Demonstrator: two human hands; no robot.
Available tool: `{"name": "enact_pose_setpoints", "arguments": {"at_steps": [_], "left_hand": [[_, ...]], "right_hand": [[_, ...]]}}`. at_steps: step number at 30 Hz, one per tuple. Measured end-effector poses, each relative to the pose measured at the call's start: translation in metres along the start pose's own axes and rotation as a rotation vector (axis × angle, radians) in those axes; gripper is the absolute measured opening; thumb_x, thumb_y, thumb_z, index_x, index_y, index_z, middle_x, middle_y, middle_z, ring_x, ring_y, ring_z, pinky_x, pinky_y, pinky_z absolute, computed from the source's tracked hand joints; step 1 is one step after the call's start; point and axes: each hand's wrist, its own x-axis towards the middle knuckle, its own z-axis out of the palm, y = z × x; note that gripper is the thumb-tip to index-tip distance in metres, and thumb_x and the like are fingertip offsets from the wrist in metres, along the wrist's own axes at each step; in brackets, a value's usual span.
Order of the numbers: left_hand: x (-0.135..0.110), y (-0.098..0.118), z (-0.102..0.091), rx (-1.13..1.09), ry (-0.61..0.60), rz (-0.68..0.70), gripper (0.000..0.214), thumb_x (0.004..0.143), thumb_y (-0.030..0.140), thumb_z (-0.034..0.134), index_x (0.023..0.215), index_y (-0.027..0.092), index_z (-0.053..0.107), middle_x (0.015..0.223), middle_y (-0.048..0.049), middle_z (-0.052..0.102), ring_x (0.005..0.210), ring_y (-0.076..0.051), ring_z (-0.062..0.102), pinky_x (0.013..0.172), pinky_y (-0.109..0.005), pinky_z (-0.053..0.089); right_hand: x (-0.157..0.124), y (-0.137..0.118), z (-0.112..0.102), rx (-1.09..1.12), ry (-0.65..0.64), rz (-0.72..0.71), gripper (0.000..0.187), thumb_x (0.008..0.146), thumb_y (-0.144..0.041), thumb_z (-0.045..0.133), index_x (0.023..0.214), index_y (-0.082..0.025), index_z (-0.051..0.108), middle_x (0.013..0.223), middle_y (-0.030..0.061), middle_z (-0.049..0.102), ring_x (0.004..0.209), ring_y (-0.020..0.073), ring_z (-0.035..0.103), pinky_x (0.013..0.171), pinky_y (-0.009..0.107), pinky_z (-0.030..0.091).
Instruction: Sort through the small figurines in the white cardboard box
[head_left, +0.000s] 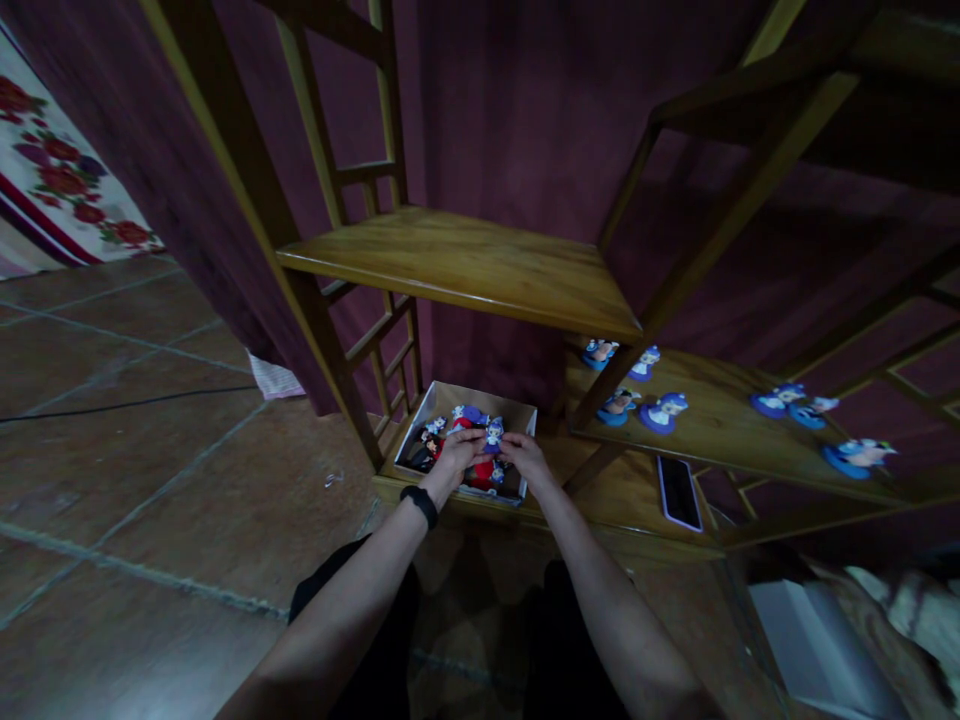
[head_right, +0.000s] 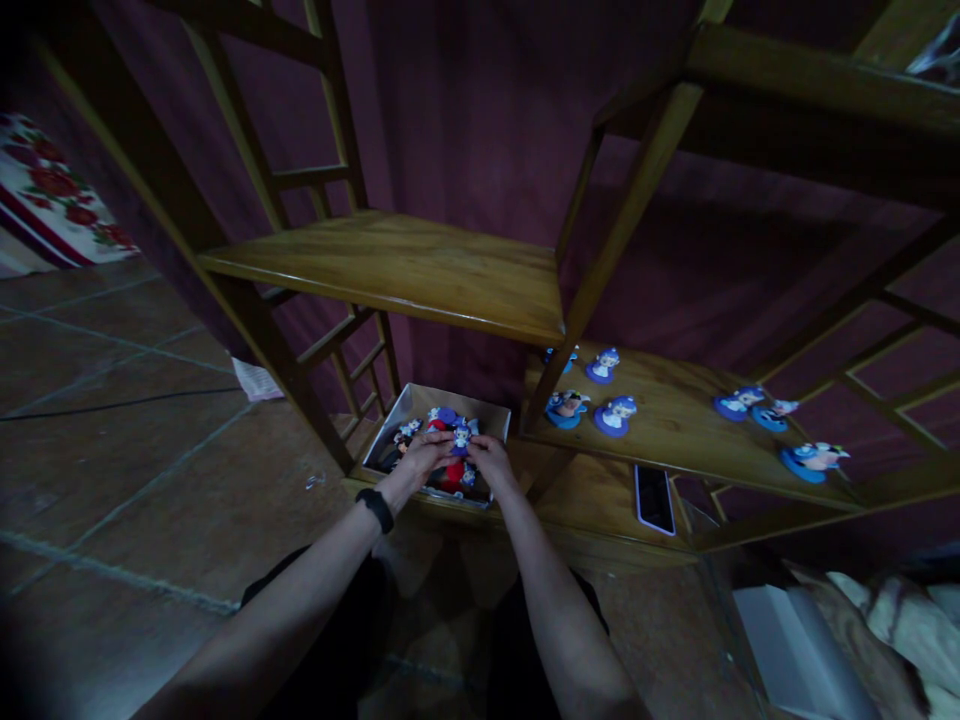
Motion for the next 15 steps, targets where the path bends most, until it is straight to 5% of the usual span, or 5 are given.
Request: {"name": "enact_pose_setpoints", "arguments": {"at_steps": [15], "left_hand": [[-0.0004,0.0042,-0.0019,-0.039,0.02,-0.037,0.011,0.067,0.006,0.068,0.075,0.01,0.062,0.064,-0.0053,0.065,0.058,-0.014,0.064,0.066,-0.033,0.056]], "right_hand": [[-0.0066,-0.0043,0.0003,0.105,-0.044,0.052,0.025,0.053,-0.032,0.073,0.069,-0.017,0.061,0.071,0.0003,0.063,0.067,0.0132,0.061,0.068,0.03,0.051]]}}
